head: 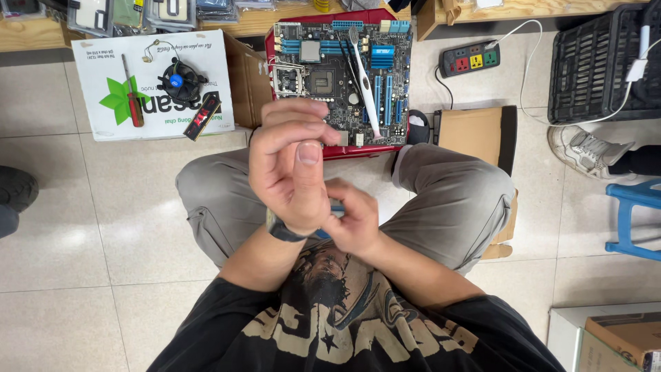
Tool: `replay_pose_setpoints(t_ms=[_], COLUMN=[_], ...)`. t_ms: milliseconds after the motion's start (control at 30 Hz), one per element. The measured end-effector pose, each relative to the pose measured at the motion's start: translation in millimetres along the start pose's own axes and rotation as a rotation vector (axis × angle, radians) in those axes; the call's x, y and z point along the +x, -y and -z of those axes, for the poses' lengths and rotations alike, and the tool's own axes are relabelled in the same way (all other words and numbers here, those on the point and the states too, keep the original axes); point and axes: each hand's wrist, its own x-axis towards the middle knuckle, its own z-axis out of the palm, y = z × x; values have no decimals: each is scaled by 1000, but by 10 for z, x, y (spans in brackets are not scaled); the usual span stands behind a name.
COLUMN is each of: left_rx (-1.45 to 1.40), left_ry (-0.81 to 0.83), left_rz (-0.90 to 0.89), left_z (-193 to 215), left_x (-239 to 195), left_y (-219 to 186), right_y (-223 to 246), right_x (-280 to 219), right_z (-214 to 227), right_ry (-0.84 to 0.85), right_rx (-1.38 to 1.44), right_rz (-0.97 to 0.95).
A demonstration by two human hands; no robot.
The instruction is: The person cleans a CPU chip using a toothbrush and a spray can, then wipes it with a cloth. The person scrubs the chip surface and edges, sprays the brush, and wipes the chip until it appears clean.
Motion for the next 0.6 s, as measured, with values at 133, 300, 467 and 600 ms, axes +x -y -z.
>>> replay_pose_setpoints(t_ms=[133,300,467,600], left_rx=[-96,-187,-254,-276], left_ry=[29,81,200,284], left_rz=[96,181,176,102], left_z=[-42,-23,-69,-75], left_x=[-13,5,-43,-33], left_y=[-58,-24,-80,-129], right_y=[-3,-120,-485,-577], right_x=[90,-15,-353,-549], right_z=[129,154,250,360], right_ry=[48,115,61,17], right_rx=[190,341,426,376], right_rz=[-28,-66,-168,-257])
